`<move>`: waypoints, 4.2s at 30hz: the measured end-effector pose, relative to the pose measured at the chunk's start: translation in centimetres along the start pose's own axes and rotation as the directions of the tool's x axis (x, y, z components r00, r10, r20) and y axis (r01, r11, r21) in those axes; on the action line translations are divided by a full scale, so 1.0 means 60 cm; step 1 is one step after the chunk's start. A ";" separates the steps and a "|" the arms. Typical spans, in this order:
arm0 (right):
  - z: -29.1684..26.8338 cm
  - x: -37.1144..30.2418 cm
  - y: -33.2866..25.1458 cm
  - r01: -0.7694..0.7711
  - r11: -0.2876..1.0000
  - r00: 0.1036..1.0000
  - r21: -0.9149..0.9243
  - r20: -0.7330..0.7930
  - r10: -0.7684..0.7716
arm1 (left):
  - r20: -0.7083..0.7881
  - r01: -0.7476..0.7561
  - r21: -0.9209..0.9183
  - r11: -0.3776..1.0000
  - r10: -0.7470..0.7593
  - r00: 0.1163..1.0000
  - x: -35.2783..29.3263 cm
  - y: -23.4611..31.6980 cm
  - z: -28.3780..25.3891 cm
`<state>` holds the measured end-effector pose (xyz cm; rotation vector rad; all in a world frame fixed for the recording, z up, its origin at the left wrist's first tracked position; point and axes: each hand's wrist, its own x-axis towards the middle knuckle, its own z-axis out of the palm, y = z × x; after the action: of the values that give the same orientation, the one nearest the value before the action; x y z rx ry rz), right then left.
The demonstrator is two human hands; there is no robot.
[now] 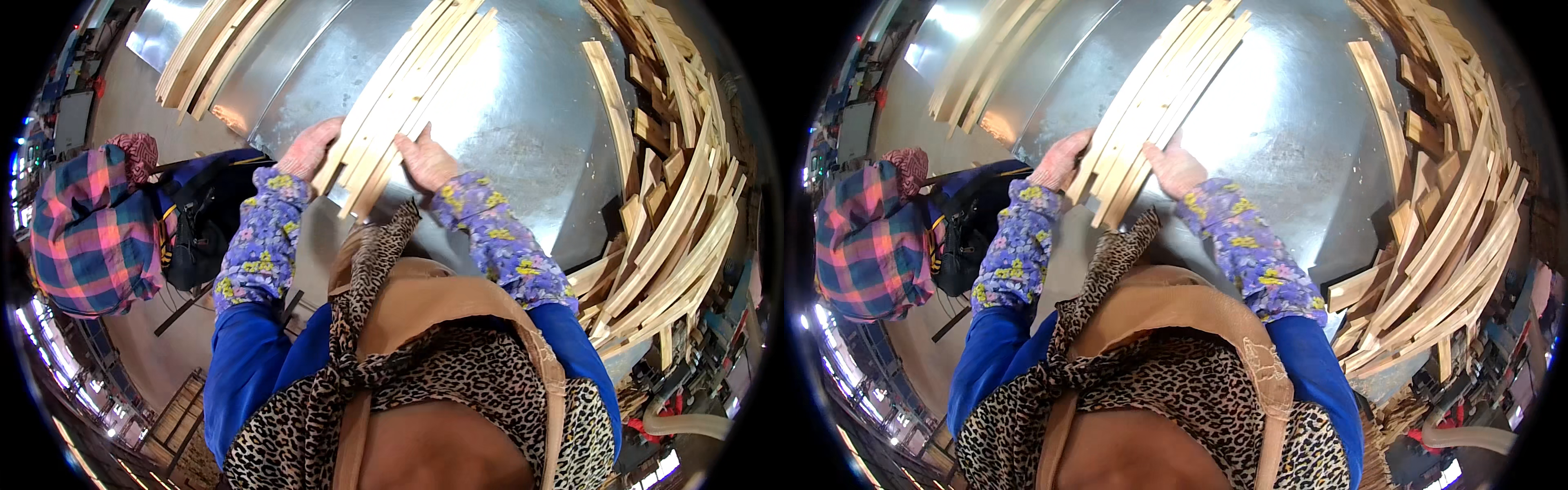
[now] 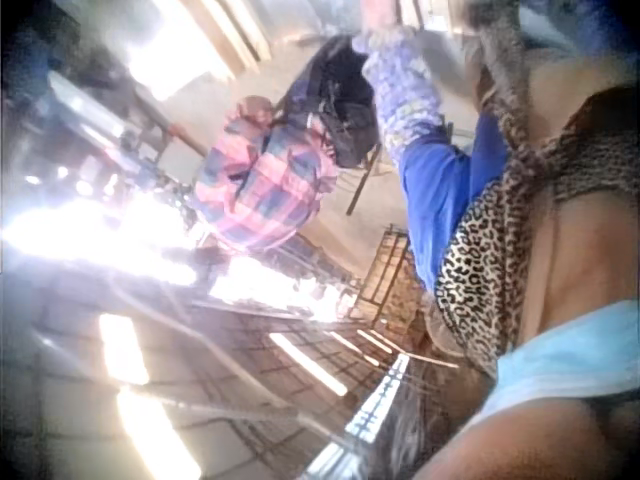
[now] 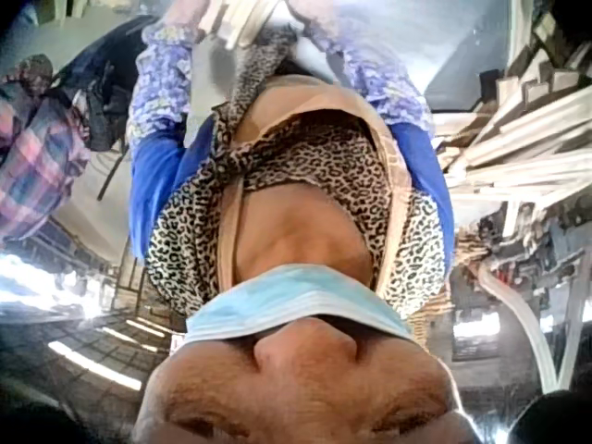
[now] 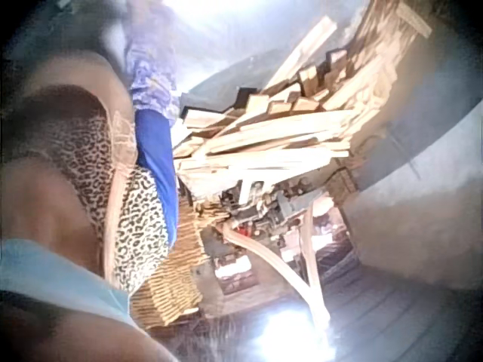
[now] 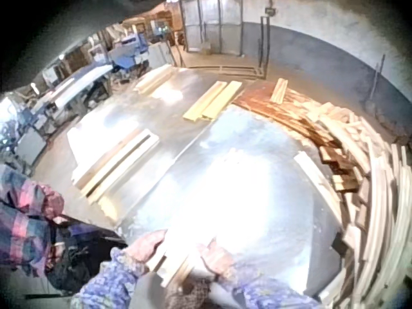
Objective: The person sorts and stacks thin wooden planks on a large metal table. They pick up individual planks from a disorganized pile, align them, and place them into a neat stack. The process involves repetitive picking, aligning, and stacking of the wood pieces.
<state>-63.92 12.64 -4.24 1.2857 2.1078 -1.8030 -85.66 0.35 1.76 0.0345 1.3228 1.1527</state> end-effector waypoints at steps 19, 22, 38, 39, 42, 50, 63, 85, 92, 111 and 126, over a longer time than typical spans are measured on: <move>-0.475 -0.108 0.303 0.144 0.868 0.387 0.476 -0.834 0.393 | 0.038 -0.443 0.806 0.393 0.713 0.701 0.080 0.025 0.116; -0.500 0.005 0.323 0.189 0.836 0.423 0.514 -0.811 0.403 | 0.353 -0.534 0.813 0.231 0.535 0.768 0.131 0.034 0.322; -0.362 0.094 0.255 0.479 0.206 0.719 0.853 -0.516 0.467 | 0.542 -0.464 0.827 -0.318 0.229 0.809 0.367 0.019 0.486; -0.374 0.106 0.228 0.459 0.268 0.684 0.847 -0.529 0.502 | 0.547 -0.495 0.834 -0.244 0.240 0.802 0.357 0.049 0.483; -0.427 0.072 0.155 0.300 0.447 0.746 0.843 -0.499 0.441 | 0.448 -0.475 0.863 0.172 0.175 0.877 0.301 0.123 0.445; -0.403 0.001 0.060 -0.203 0.910 0.923 0.362 -0.240 0.301 | 0.391 -0.389 0.920 -0.048 0.072 0.918 0.170 0.059 0.410; -0.436 -0.135 0.248 -0.313 0.948 0.634 -0.048 -0.754 0.171 | 0.193 0.222 0.149 0.964 -0.249 0.949 0.194 -0.050 0.313; -0.046 -0.259 0.227 -0.638 0.745 0.559 -0.198 -0.783 0.271 | 0.783 0.509 -0.188 0.840 -0.185 0.593 0.184 -0.174 0.146; -0.190 -0.104 0.158 -0.028 0.809 0.867 0.588 -0.388 0.312 | 0.644 0.540 -0.268 0.798 -0.268 0.716 0.140 -0.185 0.177; -0.640 -0.152 0.333 -0.058 0.996 0.696 -0.067 -0.718 -0.007 | 0.237 -0.312 0.846 0.433 0.219 0.946 0.065 -0.088 0.252; -0.465 -0.209 0.247 -0.678 0.619 0.642 -0.397 -0.730 0.234 | 0.120 -0.128 0.992 0.013 0.259 0.958 0.029 -0.118 0.228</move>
<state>-34.35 28.94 -0.35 2.0990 1.9894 -0.3254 -71.19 5.79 0.69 1.3127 2.0449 0.1222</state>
